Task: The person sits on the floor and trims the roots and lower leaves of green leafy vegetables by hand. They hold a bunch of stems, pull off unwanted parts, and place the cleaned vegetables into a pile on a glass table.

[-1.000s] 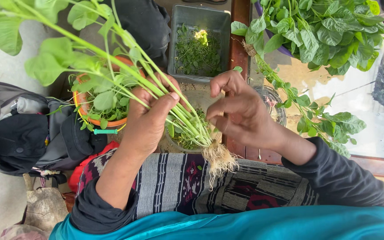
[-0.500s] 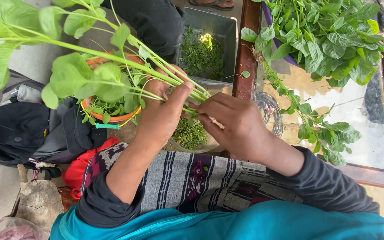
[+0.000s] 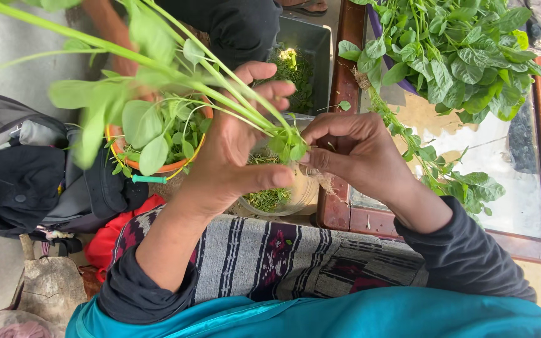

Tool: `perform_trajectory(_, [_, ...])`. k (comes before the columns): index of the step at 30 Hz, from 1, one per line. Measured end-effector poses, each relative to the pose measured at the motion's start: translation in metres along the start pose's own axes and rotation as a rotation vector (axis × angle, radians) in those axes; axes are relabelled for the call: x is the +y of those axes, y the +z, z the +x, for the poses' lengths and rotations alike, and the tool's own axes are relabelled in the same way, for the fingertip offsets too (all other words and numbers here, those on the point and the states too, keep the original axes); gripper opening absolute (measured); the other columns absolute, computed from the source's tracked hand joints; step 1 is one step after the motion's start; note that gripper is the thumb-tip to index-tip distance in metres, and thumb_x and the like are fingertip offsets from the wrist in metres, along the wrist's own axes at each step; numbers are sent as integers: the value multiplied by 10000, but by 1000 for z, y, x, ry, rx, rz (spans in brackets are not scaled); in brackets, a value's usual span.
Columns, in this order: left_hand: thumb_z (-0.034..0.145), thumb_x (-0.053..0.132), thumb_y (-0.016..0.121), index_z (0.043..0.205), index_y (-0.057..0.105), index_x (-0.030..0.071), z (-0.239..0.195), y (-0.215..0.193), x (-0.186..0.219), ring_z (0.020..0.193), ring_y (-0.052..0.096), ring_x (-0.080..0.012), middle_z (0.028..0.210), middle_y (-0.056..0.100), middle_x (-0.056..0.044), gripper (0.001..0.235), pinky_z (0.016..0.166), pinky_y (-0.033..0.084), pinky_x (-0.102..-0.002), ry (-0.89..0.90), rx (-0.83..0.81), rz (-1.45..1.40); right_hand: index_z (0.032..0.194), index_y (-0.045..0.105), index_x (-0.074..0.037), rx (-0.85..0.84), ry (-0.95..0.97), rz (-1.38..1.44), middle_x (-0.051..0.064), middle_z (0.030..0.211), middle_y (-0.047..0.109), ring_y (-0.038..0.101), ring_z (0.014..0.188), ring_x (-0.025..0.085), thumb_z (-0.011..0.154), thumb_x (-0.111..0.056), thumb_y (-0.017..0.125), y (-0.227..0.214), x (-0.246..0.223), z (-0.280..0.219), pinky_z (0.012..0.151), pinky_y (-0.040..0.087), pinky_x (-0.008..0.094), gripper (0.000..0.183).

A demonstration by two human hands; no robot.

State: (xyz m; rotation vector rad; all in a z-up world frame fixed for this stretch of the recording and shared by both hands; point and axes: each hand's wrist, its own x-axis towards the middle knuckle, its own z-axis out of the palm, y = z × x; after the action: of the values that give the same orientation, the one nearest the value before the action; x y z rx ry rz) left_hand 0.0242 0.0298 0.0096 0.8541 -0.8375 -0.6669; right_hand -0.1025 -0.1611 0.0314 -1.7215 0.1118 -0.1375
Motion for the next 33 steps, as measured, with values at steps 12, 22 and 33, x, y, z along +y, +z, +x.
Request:
perform_trajectory(12, [860,-72,791,1384,421,80,-4,19,-23,1154,625,-105,1269,523,-35,660,975,612,-283,-106,35,303,1067,729,35,-44,-45,101,67,1022,713,689,916,90,921,82,751,-8,0,-2,793,581,257,155])
perform_trajectory(22, [973,-16,760,1215,499,31,-6,10,-18,988,603,-87,1079,574,-32,359,869,521,-259,-68,141,55,1083,761,1,3,-26,458,67,957,763,670,779,74,934,33,764,-21,24,3,636,489,230,153])
perform_trajectory(33, [889,-52,727,1174,460,70,-2,13,-10,1007,695,-123,1037,650,-78,409,880,569,-291,-74,187,-21,1043,768,20,-160,-125,305,68,1077,697,683,946,112,926,36,818,-28,9,-7,833,570,272,128])
